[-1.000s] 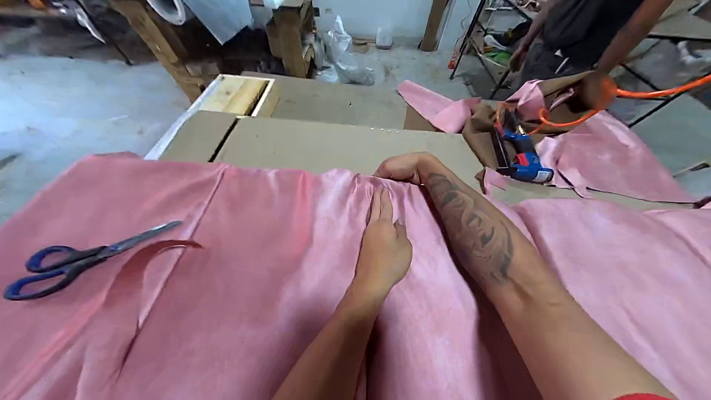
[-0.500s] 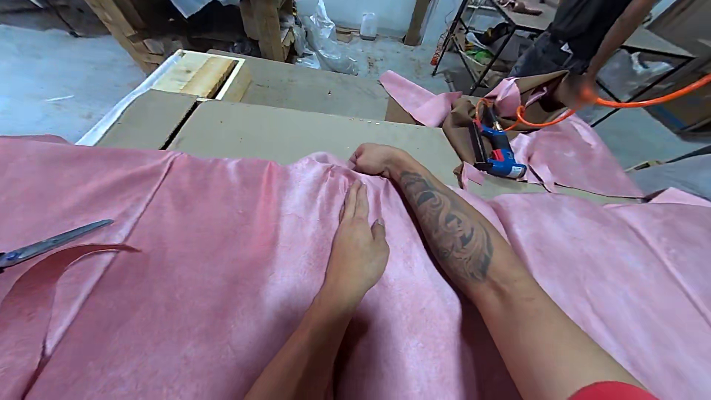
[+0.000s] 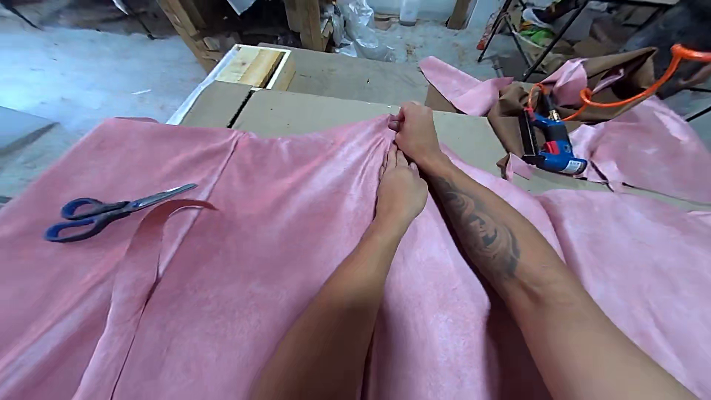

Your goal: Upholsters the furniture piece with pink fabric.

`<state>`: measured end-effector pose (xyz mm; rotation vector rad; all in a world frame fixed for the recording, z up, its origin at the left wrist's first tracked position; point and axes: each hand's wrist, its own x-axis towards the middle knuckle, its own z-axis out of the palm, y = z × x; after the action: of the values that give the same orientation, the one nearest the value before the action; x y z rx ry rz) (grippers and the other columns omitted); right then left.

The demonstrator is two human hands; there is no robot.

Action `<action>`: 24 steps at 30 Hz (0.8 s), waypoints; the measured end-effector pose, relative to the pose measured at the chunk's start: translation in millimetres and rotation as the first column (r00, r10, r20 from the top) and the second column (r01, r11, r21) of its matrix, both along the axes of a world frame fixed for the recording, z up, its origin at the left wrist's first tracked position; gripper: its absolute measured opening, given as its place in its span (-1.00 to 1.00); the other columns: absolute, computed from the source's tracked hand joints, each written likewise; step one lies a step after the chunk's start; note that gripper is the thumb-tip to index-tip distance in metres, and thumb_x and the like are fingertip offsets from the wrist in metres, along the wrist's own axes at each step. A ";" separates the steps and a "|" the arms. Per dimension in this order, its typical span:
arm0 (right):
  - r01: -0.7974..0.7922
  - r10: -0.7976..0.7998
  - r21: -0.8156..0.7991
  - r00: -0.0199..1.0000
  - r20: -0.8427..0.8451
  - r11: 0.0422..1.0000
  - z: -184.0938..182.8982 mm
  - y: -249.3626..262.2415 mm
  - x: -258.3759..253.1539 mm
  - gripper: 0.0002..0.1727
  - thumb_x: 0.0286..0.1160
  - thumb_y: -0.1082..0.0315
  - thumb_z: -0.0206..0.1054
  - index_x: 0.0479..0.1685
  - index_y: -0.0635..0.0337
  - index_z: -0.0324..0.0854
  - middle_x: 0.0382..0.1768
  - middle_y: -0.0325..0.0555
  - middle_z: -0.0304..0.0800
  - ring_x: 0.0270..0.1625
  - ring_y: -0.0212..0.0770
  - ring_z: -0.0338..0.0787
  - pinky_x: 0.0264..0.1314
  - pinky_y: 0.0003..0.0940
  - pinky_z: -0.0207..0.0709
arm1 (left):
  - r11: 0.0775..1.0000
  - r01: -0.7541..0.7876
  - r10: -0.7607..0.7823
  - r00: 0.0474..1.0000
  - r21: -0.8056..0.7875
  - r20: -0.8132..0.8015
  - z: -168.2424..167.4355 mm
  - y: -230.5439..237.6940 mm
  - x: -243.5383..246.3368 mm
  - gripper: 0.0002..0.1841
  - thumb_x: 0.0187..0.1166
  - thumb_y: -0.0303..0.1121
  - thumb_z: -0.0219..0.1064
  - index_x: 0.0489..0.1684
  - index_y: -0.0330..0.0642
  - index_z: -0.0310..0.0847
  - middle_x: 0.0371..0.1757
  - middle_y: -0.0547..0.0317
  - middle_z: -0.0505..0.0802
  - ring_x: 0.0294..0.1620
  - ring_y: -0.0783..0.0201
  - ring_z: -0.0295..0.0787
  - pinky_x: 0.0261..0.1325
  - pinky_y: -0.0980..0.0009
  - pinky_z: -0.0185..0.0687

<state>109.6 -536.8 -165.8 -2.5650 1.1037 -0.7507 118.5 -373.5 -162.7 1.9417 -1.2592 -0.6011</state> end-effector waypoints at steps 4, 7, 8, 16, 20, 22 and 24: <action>-0.039 0.039 -0.007 0.999 0.000 0.999 -7.5 -3.4 -5.0 -0.74 0.46 0.24 0.47 -0.20 0.30 0.70 -0.05 0.16 0.78 0.15 0.16 0.78 0.22 0.16 0.64 | 0.992 0.105 -0.092 0.982 0.070 -0.166 13.2 133.5 -21.7 -0.37 0.91 -0.09 -0.07 0.96 0.05 -0.09 0.95 0.31 0.08 0.82 0.29 0.26 0.75 0.10 0.35; -0.034 0.036 0.030 0.997 -0.069 0.999 -8.8 -9.2 -4.9 -0.72 0.46 0.23 0.44 -0.11 0.31 0.75 0.06 0.25 0.78 0.25 0.26 0.75 0.27 0.31 0.61 | 0.965 0.207 -0.123 0.900 0.160 -0.419 27.7 291.5 -52.4 -0.38 0.88 -0.20 -0.01 0.93 0.00 -0.01 0.92 0.30 0.16 0.84 0.46 0.16 0.81 0.34 0.25; -0.037 0.039 0.030 0.997 -0.068 0.999 -3.4 -5.9 -6.0 -0.67 0.50 0.19 0.42 -0.03 0.32 0.76 0.13 0.30 0.76 0.30 0.29 0.72 0.33 0.33 0.57 | 0.968 0.207 -0.107 0.850 0.140 -0.516 34.9 339.2 -61.8 -0.42 0.88 -0.26 0.01 0.90 -0.09 0.07 0.91 0.23 0.21 0.84 0.42 0.18 0.82 0.32 0.26; -0.372 0.372 0.066 0.868 -0.330 0.926 35.8 279.2 -114.2 0.17 0.54 -0.46 0.05 0.85 0.41 -0.04 0.85 0.46 -0.11 0.90 0.44 -0.17 0.83 0.55 -0.33 | 0.971 -0.195 0.097 0.851 0.139 0.516 -6.2 562.1 -30.9 -0.37 0.78 0.20 -0.10 0.73 0.17 0.42 0.80 0.28 0.44 0.87 0.07 0.17 0.80 -0.33 -0.07; -0.534 0.515 0.104 0.720 -0.465 0.839 -1.1 433.8 -98.4 0.20 0.50 -0.54 -0.17 0.87 0.37 -0.01 0.89 0.28 -0.09 0.92 0.27 -0.10 0.81 0.55 -0.34 | 0.931 -0.358 0.226 0.724 0.075 0.651 -29.7 571.7 35.9 -0.31 0.82 0.14 -0.37 0.77 0.08 0.35 0.81 0.17 0.41 0.89 -0.05 0.09 0.78 -0.46 -0.27; -0.530 0.502 0.066 0.746 -0.438 0.846 -9.1 432.3 -27.1 0.08 0.66 -0.45 -0.27 0.86 0.34 0.03 0.86 0.32 -0.02 0.91 0.31 -0.08 0.76 0.62 -0.33 | 0.885 -0.454 0.297 0.721 0.103 0.626 -22.4 570.8 67.0 -0.30 0.84 0.12 -0.41 0.80 0.04 0.31 0.85 0.14 0.34 0.92 -0.10 -0.04 0.79 -0.50 -0.46; -0.523 0.509 0.075 0.771 -0.382 0.849 -8.0 432.6 33.5 0.05 0.71 -0.42 -0.33 0.86 0.37 0.01 0.87 0.32 -0.05 0.93 0.27 -0.13 0.81 0.57 -0.41 | 0.844 -0.521 0.341 0.706 0.129 0.621 -12.8 576.5 82.4 -0.33 0.85 0.11 -0.41 0.84 0.12 0.24 0.89 0.14 0.26 0.95 -0.10 -0.15 0.78 -0.51 -0.55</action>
<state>143.0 -104.2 -173.9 -2.9164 0.3994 -0.1213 200.8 203.1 -175.5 2.7038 -0.9992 0.0834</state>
